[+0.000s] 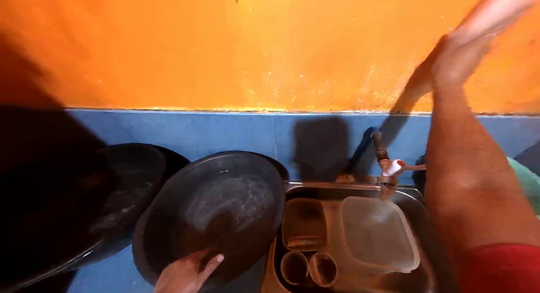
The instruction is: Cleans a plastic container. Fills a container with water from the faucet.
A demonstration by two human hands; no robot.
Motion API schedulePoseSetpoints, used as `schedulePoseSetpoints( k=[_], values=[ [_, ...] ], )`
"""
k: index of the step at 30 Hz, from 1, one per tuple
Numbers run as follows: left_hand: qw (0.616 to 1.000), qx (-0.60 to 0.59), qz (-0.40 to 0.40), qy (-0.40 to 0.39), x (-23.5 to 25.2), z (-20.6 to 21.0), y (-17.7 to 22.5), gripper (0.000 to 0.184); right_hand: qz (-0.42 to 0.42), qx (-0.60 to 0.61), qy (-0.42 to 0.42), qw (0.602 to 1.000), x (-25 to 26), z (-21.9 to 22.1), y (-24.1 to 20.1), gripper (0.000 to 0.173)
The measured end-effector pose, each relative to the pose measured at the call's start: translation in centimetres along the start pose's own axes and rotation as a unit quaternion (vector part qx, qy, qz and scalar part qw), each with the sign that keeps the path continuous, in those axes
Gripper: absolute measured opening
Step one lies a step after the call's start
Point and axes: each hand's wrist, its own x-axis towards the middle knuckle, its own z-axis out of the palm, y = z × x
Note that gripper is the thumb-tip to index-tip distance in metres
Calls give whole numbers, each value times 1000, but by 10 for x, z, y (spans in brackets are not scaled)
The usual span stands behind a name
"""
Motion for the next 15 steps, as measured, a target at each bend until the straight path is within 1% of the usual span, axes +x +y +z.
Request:
schedulePoseSetpoints(
  k=[1, 2, 3, 4, 5, 7, 8, 9, 10, 11, 13, 14, 15],
  values=[
    [1000, 0, 0, -3, 0, 0, 1, 66, 29, -34, -67, 997, -12, 11, -12, 76],
    [1000, -1, 1, -6, 0, 0, 1, 65, 41, -43, -92, 994, -19, 22, -4, 86],
    [1000, -1, -5, -11, 2, -1, 0, 65, 30, -29, -65, 997, -18, 36, 12, 93],
    [1000, -2, -8, -17, 3, -1, -1, 66, 15, -3, -63, 998, -14, 43, 18, 99],
    [1000, -4, -12, -25, 4, -1, -1, 67, 10, 29, -80, 996, -15, 41, 24, 103],
    [999, 0, -20, -38, 7, -3, 0, 69, 17, 156, -101, 982, -21, 39, 21, 107],
    [999, -1, -19, -35, 7, -4, 2, 69, 32, 237, -103, 965, -30, 38, 16, 105],
    [999, 0, -19, -32, 6, -7, 4, 69, 57, 325, -110, 938, -44, 37, 9, 101],
    [999, -2, -18, -29, 4, -9, 5, 68, 92, 406, -119, 901, -64, 34, 1, 94],
    [1000, -6, -13, -26, 1, -11, 7, 66, 134, 463, -133, 866, -87, 29, -7, 85],
    [1000, -13, 8, -18, -3, -13, 6, 61, 194, 524, -192, 807, -143, 9, -20, 63],
    [1000, -16, 14, -15, -3, -12, 4, 59, 199, 533, -236, 788, -173, -2, -19, 50],
    [1000, -17, 14, -16, -4, -10, 1, 58, 192, 523, -287, 779, -203, -15, -14, 41]
  ],
)
